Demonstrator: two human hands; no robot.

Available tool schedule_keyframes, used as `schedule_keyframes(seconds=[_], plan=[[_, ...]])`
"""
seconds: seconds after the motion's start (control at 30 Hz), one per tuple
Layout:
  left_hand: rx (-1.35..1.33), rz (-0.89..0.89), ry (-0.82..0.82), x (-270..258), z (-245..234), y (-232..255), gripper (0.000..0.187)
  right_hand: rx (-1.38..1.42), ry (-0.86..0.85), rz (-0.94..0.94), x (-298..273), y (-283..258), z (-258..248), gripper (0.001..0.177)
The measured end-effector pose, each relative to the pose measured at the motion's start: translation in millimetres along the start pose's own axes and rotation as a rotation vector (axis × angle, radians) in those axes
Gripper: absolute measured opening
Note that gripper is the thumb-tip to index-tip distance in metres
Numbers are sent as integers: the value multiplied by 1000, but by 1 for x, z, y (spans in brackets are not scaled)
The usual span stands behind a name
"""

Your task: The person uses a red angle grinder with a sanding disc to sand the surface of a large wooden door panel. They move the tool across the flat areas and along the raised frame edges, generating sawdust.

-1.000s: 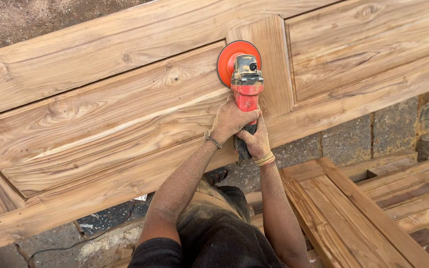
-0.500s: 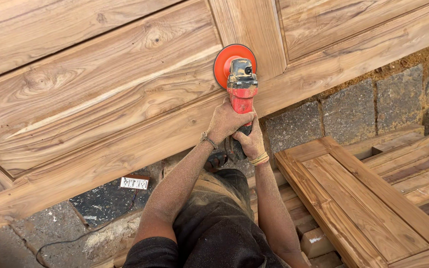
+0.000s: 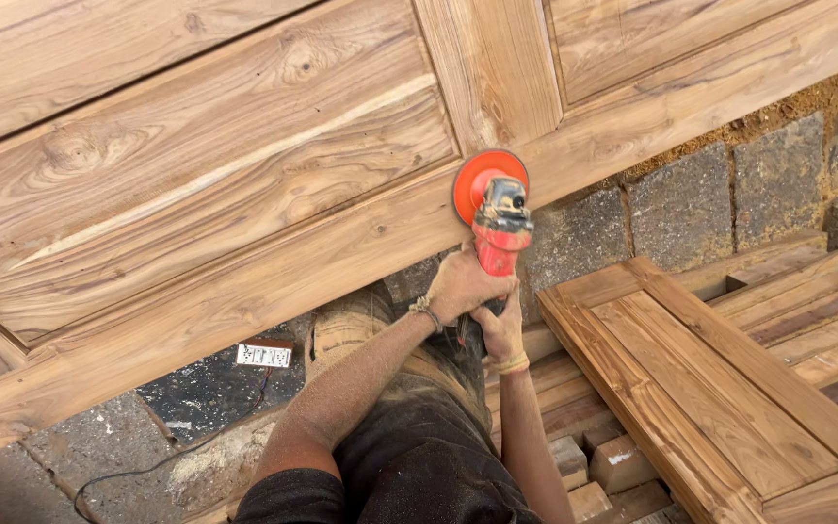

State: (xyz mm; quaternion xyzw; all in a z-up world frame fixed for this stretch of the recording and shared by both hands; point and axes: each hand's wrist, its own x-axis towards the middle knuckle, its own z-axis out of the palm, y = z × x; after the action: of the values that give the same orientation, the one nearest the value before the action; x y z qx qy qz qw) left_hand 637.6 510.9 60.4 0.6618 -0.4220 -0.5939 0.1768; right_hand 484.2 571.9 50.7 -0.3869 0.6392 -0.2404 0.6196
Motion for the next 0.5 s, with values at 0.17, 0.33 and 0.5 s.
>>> schedule_keyframes(seconds=[0.17, 0.33, 0.5], plan=[[132, 99, -122, 16, 4, -6, 77, 77, 70, -196, 0, 3, 19, 76], [195, 180, -20, 72, -53, 6, 64, -23, -3, -237, 65, -49, 45, 59], [-39, 75, 165, 154, -153, 42, 80, 87, -111, -20, 169, -145, 92, 63]])
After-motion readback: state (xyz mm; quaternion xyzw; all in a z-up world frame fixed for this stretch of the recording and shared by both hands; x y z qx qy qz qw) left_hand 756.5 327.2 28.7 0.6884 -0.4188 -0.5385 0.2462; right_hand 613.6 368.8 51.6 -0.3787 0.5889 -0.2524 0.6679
